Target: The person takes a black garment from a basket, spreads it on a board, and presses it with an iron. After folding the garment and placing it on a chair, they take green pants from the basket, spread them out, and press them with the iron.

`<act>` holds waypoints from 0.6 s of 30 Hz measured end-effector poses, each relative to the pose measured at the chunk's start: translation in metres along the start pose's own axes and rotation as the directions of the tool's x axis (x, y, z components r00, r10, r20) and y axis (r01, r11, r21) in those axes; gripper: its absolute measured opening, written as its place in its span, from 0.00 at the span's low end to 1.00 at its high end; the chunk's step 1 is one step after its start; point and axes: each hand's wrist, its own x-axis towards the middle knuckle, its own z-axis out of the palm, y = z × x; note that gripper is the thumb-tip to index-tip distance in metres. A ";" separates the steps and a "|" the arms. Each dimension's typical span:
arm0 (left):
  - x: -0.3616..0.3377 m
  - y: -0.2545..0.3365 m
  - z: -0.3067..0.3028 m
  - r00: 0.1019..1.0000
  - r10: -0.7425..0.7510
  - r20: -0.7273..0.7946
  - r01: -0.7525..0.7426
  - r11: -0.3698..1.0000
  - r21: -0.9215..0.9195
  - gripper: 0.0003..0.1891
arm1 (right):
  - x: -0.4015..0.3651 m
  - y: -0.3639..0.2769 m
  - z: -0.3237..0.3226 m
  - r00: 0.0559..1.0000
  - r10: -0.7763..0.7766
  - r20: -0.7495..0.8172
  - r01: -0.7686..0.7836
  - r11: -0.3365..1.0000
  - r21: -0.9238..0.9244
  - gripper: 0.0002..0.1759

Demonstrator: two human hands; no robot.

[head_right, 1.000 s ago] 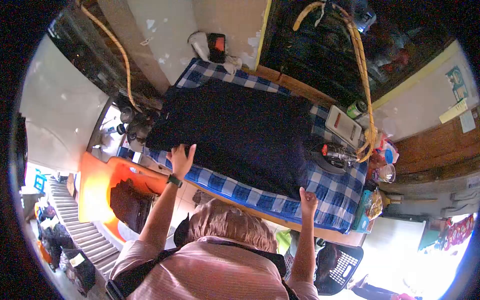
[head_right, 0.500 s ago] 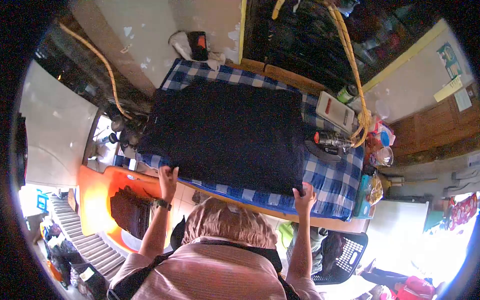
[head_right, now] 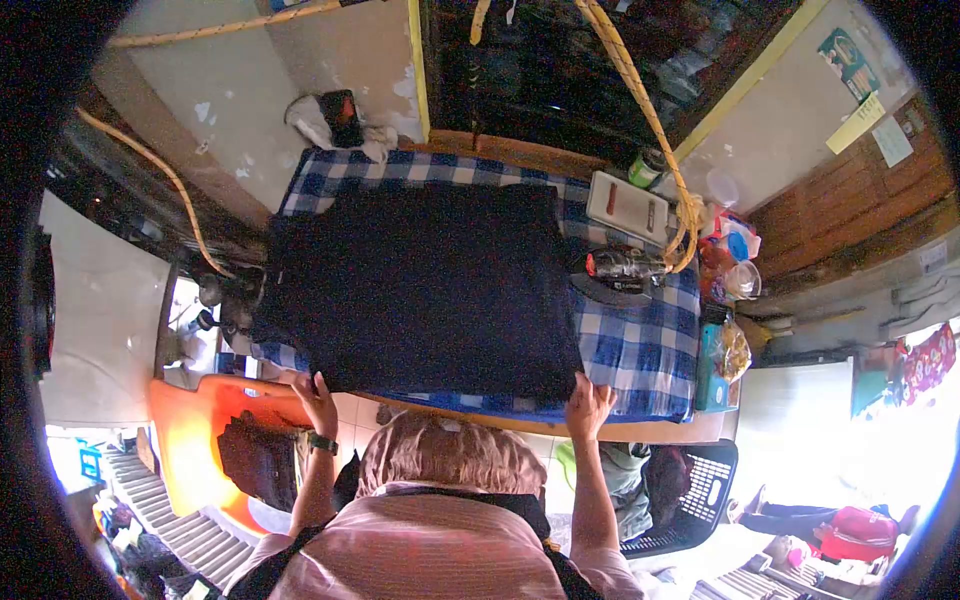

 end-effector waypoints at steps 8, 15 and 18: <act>-0.005 0.024 0.015 0.956 0.292 0.037 -0.272 0.828 0.491 0.17 | 0.019 -0.019 -0.008 0.996 0.090 -0.005 -0.090 0.995 -0.052 0.18; 0.121 0.089 0.087 0.890 0.433 0.140 -0.452 0.806 0.382 0.17 | 0.178 -0.073 0.010 0.980 -0.148 -0.135 0.185 0.930 0.318 0.15; 0.191 0.072 0.133 0.837 0.507 0.206 -0.548 0.781 0.300 0.16 | 0.227 -0.078 0.058 0.997 -0.061 -0.052 0.076 0.913 0.400 0.14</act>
